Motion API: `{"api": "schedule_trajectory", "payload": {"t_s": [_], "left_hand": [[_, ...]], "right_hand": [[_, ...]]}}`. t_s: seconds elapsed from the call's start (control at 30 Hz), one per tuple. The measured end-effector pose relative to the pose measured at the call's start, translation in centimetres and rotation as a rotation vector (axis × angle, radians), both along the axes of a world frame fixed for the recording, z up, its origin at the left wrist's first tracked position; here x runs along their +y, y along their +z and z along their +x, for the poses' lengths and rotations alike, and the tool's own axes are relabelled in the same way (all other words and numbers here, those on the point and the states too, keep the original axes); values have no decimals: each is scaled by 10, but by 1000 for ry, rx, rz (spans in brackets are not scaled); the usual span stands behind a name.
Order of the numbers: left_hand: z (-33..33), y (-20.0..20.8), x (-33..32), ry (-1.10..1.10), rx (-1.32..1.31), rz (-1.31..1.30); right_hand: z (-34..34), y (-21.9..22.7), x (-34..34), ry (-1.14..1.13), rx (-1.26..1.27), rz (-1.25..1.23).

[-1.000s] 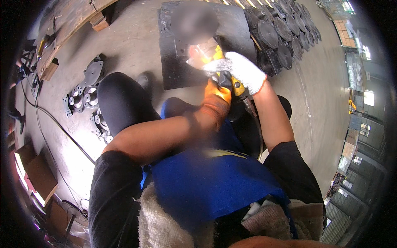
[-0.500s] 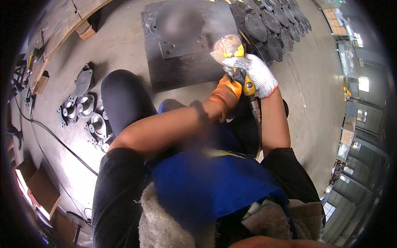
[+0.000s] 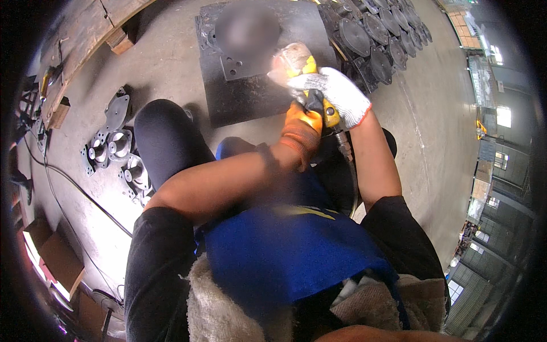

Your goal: The person uses a handheld angle grinder to smooth the surface of metal parts. They repeatedly pick up parts from the floor, grind them, and place them back down.

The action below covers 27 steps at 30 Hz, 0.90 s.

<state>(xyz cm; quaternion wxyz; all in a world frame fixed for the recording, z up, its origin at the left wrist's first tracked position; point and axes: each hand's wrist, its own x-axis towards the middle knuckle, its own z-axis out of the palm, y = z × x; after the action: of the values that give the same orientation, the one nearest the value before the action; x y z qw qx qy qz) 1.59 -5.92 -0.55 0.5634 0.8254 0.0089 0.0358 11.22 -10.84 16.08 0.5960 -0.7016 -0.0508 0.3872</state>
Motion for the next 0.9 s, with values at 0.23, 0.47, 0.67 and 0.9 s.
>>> {"api": "schedule_trajectory", "payload": {"t_s": [0.23, 0.47, 0.67, 0.9], "left_hand": [[-14, -42, 24, -443, -246, 945], [3, 39, 23, -480, -134, 886], [25, 93, 31, -414, -36, 640], [27, 114, 32, -223, 169, 482]], "right_hand": [[13, -31, -5, 131, -195, -46], [3, 3, -15, -10, -94, -119], [20, -7, -16, -26, -52, -98], [18, -1, -13, 39, -130, -79]]}}
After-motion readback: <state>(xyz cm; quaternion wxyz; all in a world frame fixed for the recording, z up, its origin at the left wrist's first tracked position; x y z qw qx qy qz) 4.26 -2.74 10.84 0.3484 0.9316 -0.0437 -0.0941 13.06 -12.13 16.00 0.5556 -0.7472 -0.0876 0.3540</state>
